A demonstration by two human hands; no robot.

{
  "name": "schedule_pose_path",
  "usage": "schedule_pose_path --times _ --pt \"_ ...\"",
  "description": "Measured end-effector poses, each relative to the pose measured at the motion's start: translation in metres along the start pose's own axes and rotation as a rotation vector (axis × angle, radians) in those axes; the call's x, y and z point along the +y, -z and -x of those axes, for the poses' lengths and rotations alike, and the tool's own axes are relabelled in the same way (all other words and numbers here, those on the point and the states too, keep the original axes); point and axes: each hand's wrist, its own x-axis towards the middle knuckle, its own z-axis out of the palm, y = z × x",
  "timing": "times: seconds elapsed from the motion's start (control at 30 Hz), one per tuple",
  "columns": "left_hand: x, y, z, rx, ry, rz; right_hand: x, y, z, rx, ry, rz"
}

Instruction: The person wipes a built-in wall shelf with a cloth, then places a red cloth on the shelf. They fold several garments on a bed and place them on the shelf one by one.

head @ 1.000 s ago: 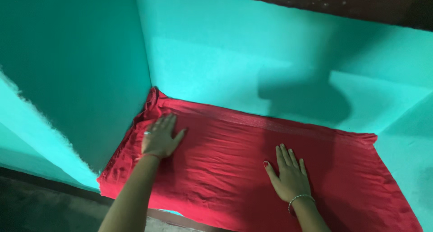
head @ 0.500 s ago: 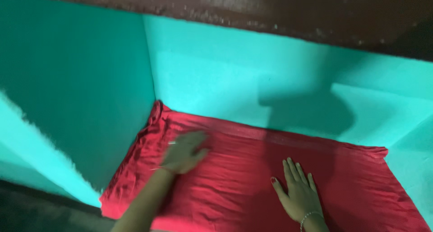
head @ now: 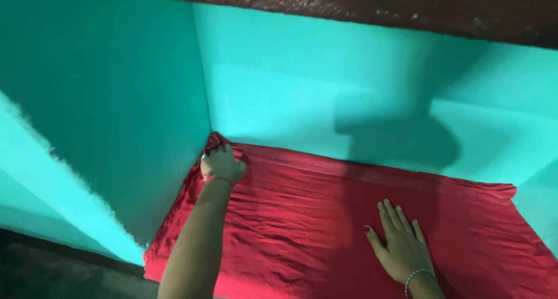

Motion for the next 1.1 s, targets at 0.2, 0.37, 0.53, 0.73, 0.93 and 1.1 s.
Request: schedule_pose_path --times 0.2,0.37,0.53,0.73,0.93,1.1 --pt "0.037 0.007 0.052 0.125 -0.277 -0.05 -0.001 0.0 0.0 0.002 0.0 0.011" --pt "0.021 0.0 0.047 0.142 -0.166 0.183 -0.001 -0.001 -0.001 -0.019 -0.008 0.0" --pt "-0.012 0.003 0.012 0.028 -0.016 0.172 -0.004 0.007 -0.002 -0.045 -0.03 0.012" --pt "0.004 -0.009 -0.003 0.003 0.055 0.067 -0.004 0.009 -0.002 -0.036 -0.011 -0.007" --pt "0.053 -0.02 0.062 0.008 -0.233 -0.142 -0.005 0.008 0.0 -0.048 -0.028 -0.002" --pt "0.005 0.0 0.061 -0.035 -0.237 0.173 -0.002 0.004 -0.007 -0.135 -0.051 0.04"
